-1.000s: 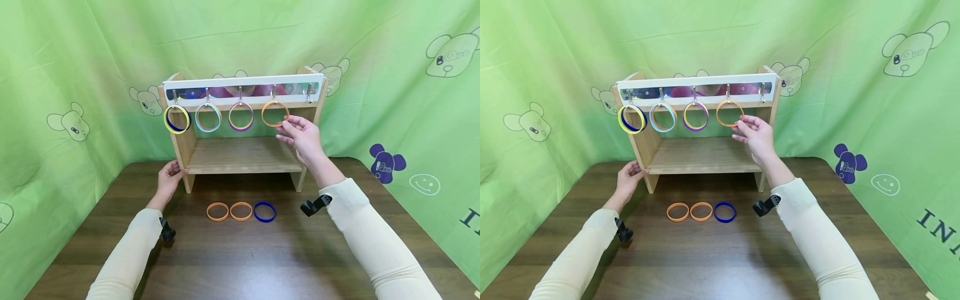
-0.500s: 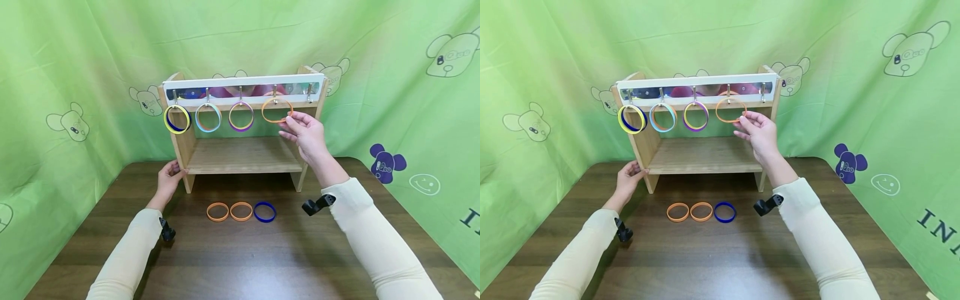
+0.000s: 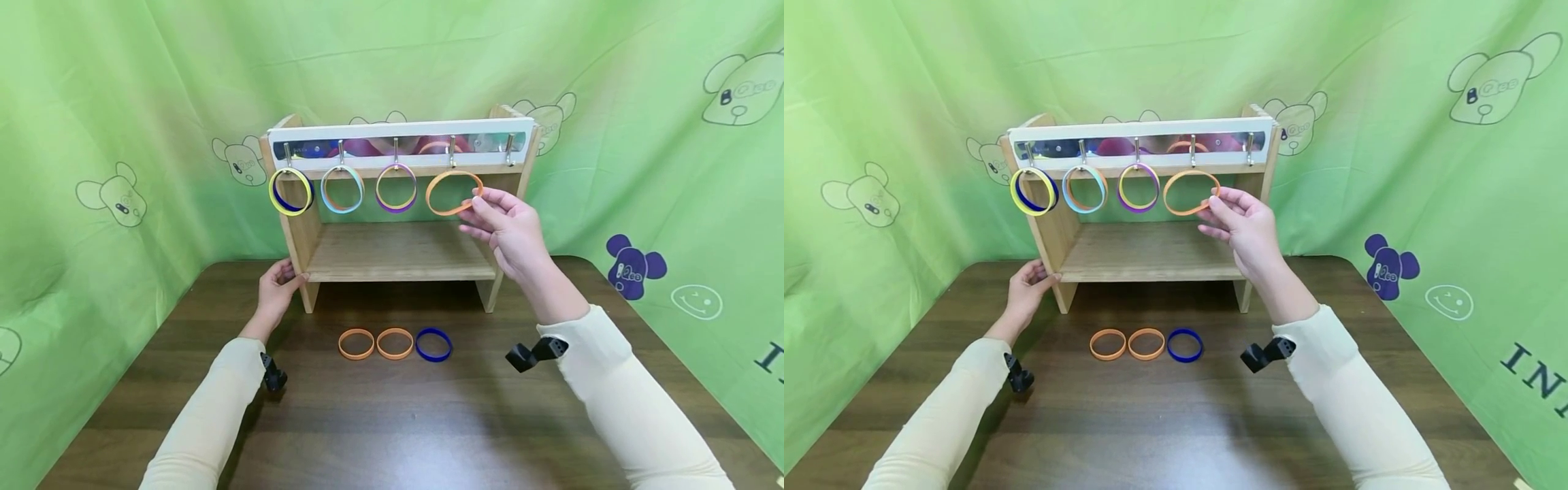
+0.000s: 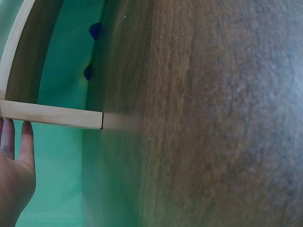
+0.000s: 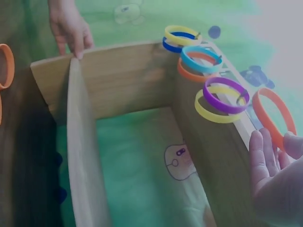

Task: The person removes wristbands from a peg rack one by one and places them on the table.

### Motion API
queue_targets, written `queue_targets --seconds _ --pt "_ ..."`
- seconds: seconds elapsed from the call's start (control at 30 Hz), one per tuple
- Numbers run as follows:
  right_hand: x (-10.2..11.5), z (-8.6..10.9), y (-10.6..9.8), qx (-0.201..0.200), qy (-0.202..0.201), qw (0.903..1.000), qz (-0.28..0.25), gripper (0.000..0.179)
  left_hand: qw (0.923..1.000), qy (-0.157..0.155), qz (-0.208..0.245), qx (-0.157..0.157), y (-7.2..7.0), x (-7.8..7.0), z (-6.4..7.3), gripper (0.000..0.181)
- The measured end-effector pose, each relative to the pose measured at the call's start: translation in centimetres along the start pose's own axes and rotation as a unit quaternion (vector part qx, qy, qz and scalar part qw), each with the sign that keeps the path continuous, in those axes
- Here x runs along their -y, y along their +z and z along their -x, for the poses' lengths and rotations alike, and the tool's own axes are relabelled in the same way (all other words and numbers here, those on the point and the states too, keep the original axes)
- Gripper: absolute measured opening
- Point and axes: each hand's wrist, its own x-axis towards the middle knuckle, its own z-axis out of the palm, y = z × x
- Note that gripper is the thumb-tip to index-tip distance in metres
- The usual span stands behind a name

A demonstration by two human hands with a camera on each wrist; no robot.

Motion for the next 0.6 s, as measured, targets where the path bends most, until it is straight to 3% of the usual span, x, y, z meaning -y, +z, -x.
queue_targets --seconds 0.27,0.6 --pt "-0.1 1.5 -0.9 0.018 0.018 0.9995 0.021 0.008 1.0 0.008 0.005 -0.003 0.0 0.2 -0.2 0.043" --pt "-0.7 3.0 -2.7 0.02 0.056 0.9948 0.082 0.011 0.9997 -0.012 0.02 0.002 0.0 -0.6 0.1 0.044"
